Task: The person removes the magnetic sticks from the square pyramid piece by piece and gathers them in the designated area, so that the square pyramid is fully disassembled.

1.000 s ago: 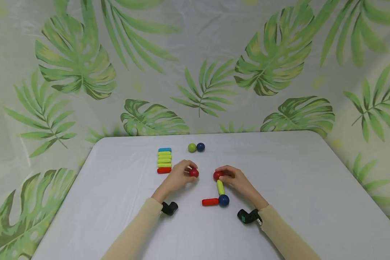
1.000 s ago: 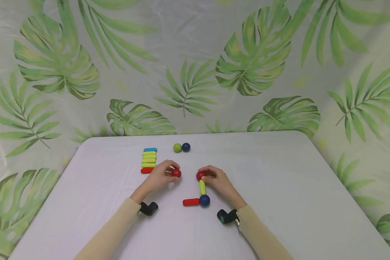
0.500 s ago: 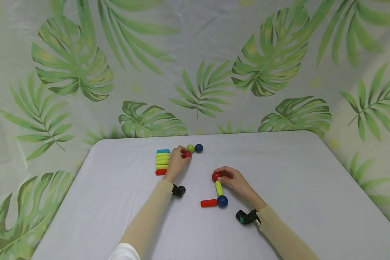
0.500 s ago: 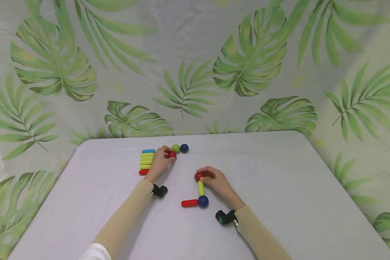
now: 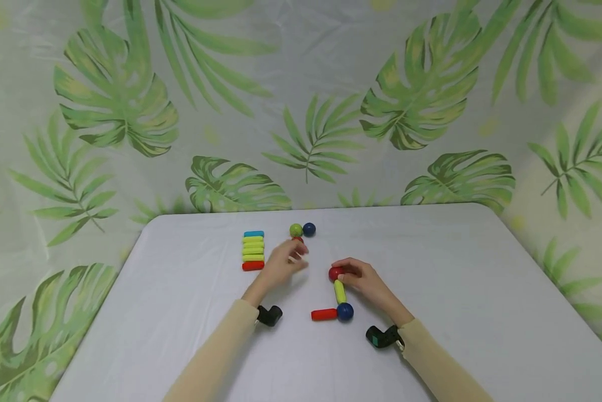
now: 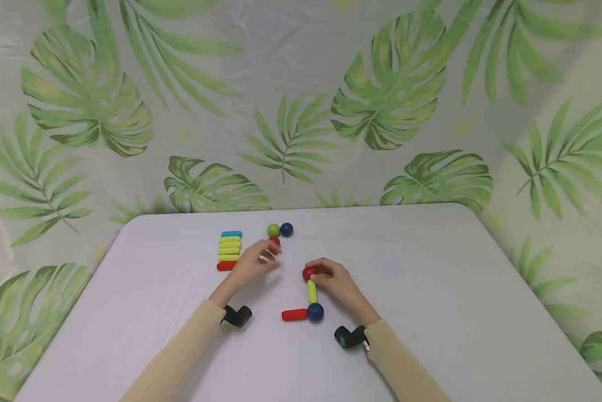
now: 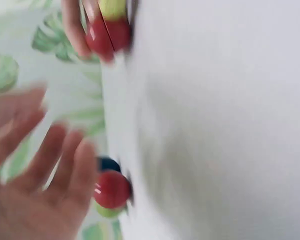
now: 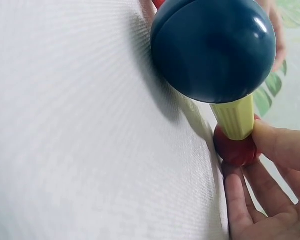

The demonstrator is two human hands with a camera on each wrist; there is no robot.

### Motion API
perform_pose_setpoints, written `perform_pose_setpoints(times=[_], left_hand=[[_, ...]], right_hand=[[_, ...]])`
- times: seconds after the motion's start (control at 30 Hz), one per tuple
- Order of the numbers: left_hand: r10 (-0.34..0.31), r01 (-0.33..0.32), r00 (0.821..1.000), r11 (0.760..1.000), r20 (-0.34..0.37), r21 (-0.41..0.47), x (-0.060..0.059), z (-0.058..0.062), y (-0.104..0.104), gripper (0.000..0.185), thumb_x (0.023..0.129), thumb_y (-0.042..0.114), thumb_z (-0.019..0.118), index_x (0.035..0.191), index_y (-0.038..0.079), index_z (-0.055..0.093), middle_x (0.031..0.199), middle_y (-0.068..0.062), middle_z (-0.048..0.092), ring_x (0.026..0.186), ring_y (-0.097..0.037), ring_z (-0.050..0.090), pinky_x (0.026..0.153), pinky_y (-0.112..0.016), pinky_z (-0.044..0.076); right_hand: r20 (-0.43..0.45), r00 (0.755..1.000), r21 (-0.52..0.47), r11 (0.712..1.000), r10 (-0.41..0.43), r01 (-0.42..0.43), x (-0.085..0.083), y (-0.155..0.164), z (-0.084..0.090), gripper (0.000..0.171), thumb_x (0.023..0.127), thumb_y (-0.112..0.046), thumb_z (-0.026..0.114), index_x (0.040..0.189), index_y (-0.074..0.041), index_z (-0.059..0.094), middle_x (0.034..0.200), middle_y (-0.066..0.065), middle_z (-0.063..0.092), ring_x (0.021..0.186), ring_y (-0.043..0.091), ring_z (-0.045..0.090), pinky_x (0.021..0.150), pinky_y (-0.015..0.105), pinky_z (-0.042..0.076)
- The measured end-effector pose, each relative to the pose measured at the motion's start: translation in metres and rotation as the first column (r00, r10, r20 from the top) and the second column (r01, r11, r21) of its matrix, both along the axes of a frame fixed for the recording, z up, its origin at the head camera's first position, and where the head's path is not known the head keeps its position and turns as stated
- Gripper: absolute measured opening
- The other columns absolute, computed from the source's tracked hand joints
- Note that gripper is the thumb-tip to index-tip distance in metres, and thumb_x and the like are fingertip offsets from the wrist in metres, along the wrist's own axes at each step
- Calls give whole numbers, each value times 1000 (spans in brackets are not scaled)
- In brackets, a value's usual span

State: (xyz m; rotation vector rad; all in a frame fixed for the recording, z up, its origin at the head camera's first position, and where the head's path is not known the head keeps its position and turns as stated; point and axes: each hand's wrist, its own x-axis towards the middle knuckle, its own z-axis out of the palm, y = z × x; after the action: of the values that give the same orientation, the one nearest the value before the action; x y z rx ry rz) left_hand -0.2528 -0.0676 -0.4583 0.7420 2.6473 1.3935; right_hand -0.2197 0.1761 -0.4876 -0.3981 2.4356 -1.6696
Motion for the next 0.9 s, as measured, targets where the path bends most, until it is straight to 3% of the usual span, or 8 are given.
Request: perform_pose_setpoints(times=[0.1, 0.17, 0.37, 0.5, 0.63, 0.73, 0.8, 0.9], left_hand=[[-295, 303, 950, 949, 99, -89, 28, 2, 7, 25, 87, 8, 69, 110, 9, 60, 107, -5, 59, 98, -19, 55, 83, -28, 49], [-388, 405, 913, 896, 124, -183, 44, 0, 12, 28, 87, 11, 70, 112, 14, 60, 104, 2, 58, 97, -13, 53, 83, -24, 47], [-394, 343, 919, 825, -22, -448, 65, -6, 23, 32, 88, 11, 69, 117, 23, 62, 93, 8, 53, 85, -7, 49, 76, -17, 43], [-391, 315, 919, 815, -59, -486, 66, -5, 20, 32, 88, 9, 67, 116, 25, 64, 91, 6, 51, 82, -8, 48, 73, -17, 42], [-301, 271, 953, 888, -26, -372, 63, -4, 4, 32, 88, 6, 66, 116, 19, 63, 92, 5, 54, 84, -10, 51, 75, -20, 46], [-146, 136, 989, 948, -12, -287, 56, -4, -17, 26, 87, 2, 66, 110, 13, 61, 94, 4, 57, 87, -13, 53, 79, -26, 48], [-15, 10, 1000, 964, -16, -266, 50, -4, -34, 21, 85, -1, 66, 103, 11, 60, 93, 2, 58, 87, -16, 53, 79, -30, 49], [143, -158, 987, 945, -72, -288, 39, -5, -59, 20, 82, -5, 67, 95, 9, 60, 91, 0, 56, 85, -18, 51, 77, -33, 48]], right_hand=[[-11, 1000, 2, 1000, -2, 2, 1, 1, 2, 28, 94, -9, 60, 121, -4, 61, 122, 14, 60, 109, 28, 55, 95, 41, 44], [-23, 1000, 4, 1000, 4, -4, 1, 1, 3, 28, 95, -9, 59, 122, -2, 60, 122, 16, 59, 109, 30, 55, 95, 43, 44], [-11, 999, -14, 999, 33, -33, 0, 0, 3, 29, 95, -3, 56, 123, 6, 56, 124, 23, 56, 110, 36, 53, 94, 48, 44], [-13, 999, -9, 1000, 29, -29, 0, -1, 2, 30, 95, -4, 56, 123, 4, 57, 124, 22, 56, 110, 35, 54, 95, 48, 43], [-16, 1000, -3, 1000, 22, -22, 1, -2, 2, 30, 95, -9, 58, 123, -1, 59, 124, 17, 58, 110, 30, 54, 95, 44, 44], [-8, 1000, -6, 1000, 12, -12, 2, -2, 2, 29, 94, -11, 60, 122, -4, 61, 124, 15, 58, 109, 29, 54, 94, 41, 45], [-7, 1000, -3, 1000, 11, -11, 2, -1, 2, 30, 94, -12, 61, 122, -4, 61, 123, 15, 59, 109, 28, 54, 94, 40, 44], [2, 1000, -6, 1000, 1, -1, 2, -1, 2, 30, 94, -12, 61, 122, -4, 61, 123, 14, 59, 108, 28, 54, 94, 40, 44]])
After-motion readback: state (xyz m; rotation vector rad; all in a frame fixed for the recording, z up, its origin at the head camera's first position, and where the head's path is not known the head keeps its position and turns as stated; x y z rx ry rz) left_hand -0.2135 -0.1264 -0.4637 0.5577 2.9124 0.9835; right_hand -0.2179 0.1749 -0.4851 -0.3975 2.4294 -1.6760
